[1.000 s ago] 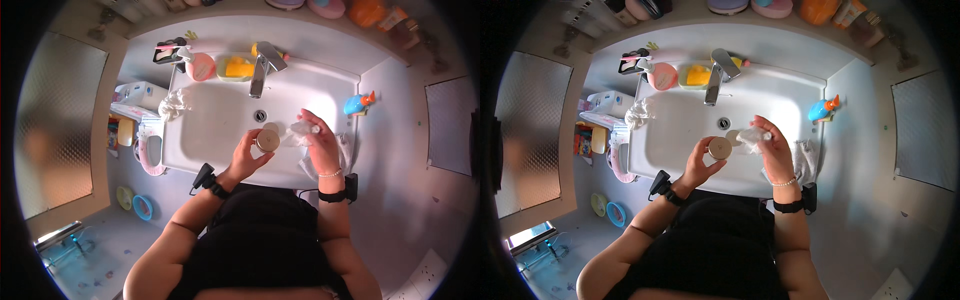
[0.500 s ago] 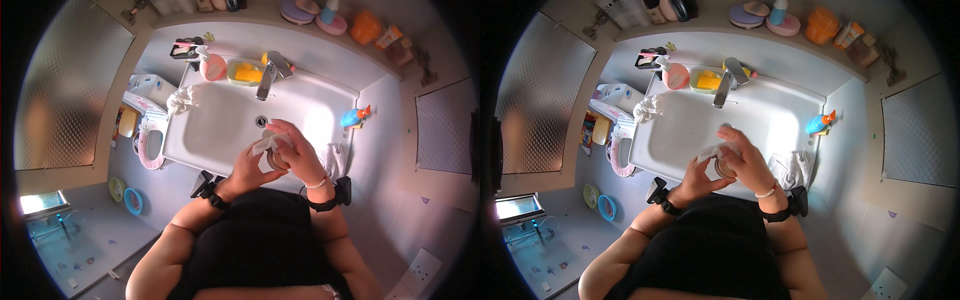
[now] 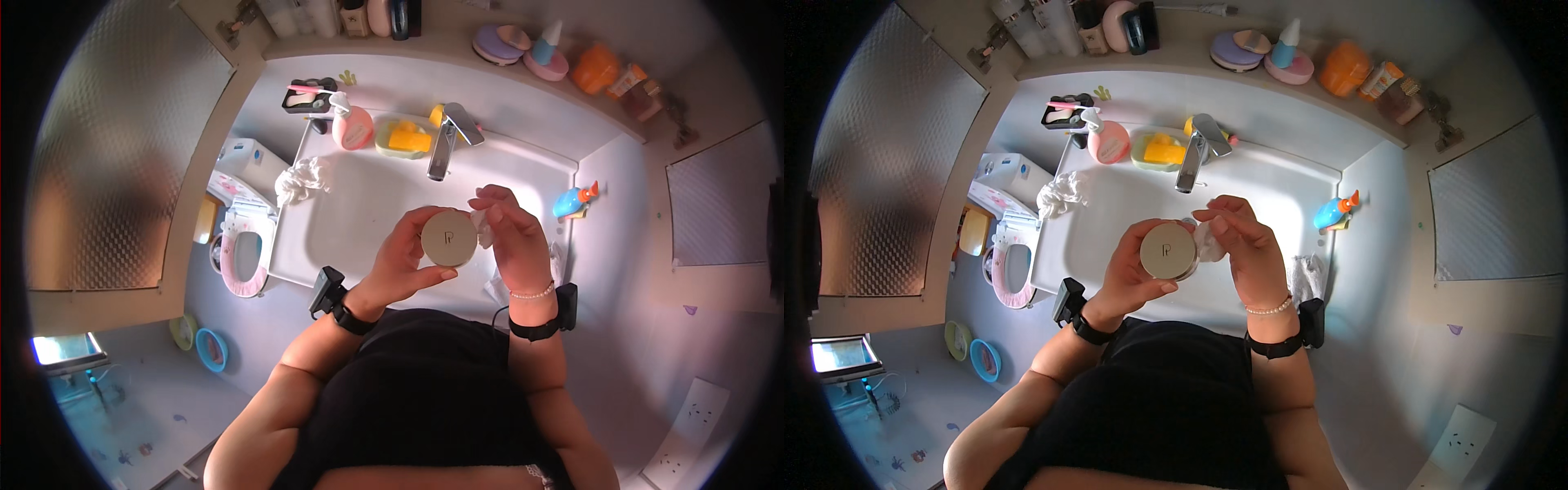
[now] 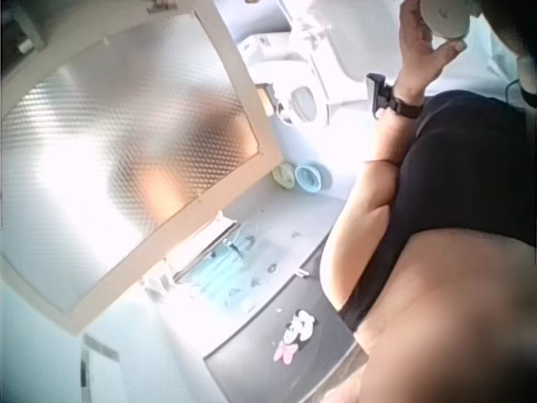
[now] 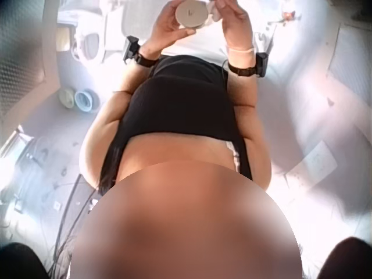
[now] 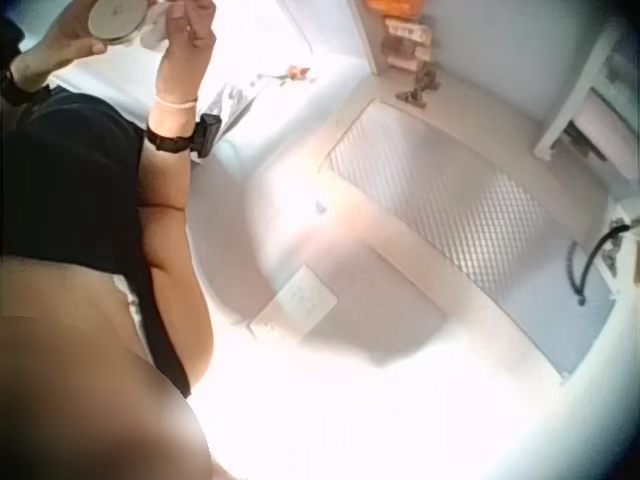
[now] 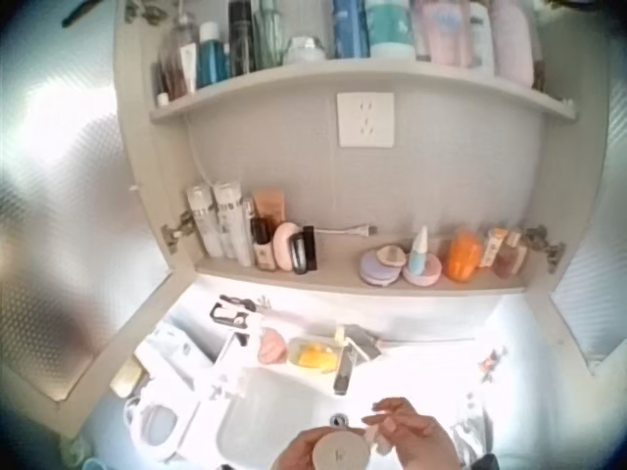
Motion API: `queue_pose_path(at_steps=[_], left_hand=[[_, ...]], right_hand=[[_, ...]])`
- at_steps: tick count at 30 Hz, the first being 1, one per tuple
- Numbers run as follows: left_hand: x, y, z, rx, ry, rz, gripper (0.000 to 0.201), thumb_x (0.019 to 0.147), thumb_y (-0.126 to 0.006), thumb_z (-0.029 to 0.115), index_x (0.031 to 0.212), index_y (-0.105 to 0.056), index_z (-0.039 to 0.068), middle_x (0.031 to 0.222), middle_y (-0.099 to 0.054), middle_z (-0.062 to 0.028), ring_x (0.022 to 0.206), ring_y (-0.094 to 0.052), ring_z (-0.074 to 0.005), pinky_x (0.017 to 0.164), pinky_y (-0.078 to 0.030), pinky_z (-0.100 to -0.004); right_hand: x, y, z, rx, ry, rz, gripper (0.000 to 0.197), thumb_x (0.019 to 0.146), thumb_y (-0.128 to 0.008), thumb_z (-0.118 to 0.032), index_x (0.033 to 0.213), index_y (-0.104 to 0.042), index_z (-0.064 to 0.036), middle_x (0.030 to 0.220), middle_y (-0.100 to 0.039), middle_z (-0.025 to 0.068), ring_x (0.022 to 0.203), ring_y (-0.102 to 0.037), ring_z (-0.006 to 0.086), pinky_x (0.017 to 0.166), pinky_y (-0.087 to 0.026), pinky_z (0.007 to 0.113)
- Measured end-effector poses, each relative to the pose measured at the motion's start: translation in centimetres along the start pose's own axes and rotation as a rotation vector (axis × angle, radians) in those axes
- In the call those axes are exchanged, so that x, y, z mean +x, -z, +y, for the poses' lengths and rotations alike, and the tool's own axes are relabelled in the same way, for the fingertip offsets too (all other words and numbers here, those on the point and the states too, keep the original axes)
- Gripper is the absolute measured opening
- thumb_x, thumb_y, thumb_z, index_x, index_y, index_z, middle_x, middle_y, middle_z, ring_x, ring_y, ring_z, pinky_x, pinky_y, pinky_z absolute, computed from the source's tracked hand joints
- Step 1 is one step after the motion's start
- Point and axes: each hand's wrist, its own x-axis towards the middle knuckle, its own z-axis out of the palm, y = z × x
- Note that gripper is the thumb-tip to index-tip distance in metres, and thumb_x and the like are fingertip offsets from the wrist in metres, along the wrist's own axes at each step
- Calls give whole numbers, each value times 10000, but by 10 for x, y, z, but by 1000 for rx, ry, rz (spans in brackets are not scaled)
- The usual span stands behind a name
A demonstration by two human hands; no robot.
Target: The person wipes several cosmetic containers and compacts with a white tissue at a bathroom sink. They handle a silver tube, a beige tube, a pink compact, a blue compact, a black compact, and a small jar, wiping each item and placing them on the shelf above the sink.
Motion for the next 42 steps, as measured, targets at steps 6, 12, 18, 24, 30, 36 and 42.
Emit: queue_pose_path(at_steps=[6,12,18,24,30,36,42], left_hand=[[14,22,14,-67,-24,133,731,823,-764,-49,1441,-381,33,1392,-533,-98,1307,-544,-212,1113,-469,-399],[14,28,20,-17,32,17,758,847,-820,173,1443,-370,36,1424,-555,-176,1317,-551,-246,1116,-446,-404],[8,9,10,96,-38,8,761,807,-812,25,1432,-378,25,1386,-510,-103,1309,-508,-197,1122,-414,-387],[4,-12,21,592,-223,132,715,774,-820,73,1381,-446,24,1322,-527,-119,1259,-514,-221,1075,-405,-372],[-6,-25,40,456,-86,18,727,761,-865,237,1355,-519,-2,1316,-567,-106,1248,-536,-226,1054,-425,-358],[-16,-35,53,-182,165,-98,849,835,-827,436,1455,-485,-32,1396,-585,-87,1279,-547,-190,1087,-427,-357],[-14,-36,63,-322,158,-129,808,855,-811,471,1424,-528,-29,1340,-614,-72,1230,-567,-162,1078,-436,-340]], right_hand=[[-4,12,-15,-192,-16,242,255,1040,-608,-229,1062,-706,6,906,-667,-7,867,-619,105,817,-498,262],[-12,18,-13,49,-82,212,243,1062,-565,-265,1117,-647,-43,850,-635,-41,748,-578,35,649,-477,206],[-26,-6,-19,290,-129,140,234,1057,-547,-223,1211,-621,-64,961,-612,-5,799,-566,67,700,-482,214],[-37,-35,-21,-638,394,-98,521,1045,-500,-307,1442,-484,29,1438,-437,117,1159,-566,208,924,-471,303],[-42,-55,-20,-302,482,22,593,1100,-309,-427,1349,-571,43,1411,-531,201,1270,-552,303,1095,-403,395],[-50,-53,-20,-63,343,-34,607,1116,-259,-439,1264,-583,53,1372,-580,222,1253,-579,271,1083,-419,380],[-49,-53,-19,-236,504,-113,634,1071,-370,-530,1326,-531,28,1373,-573,215,1215,-595,289,1034,-453,394]])
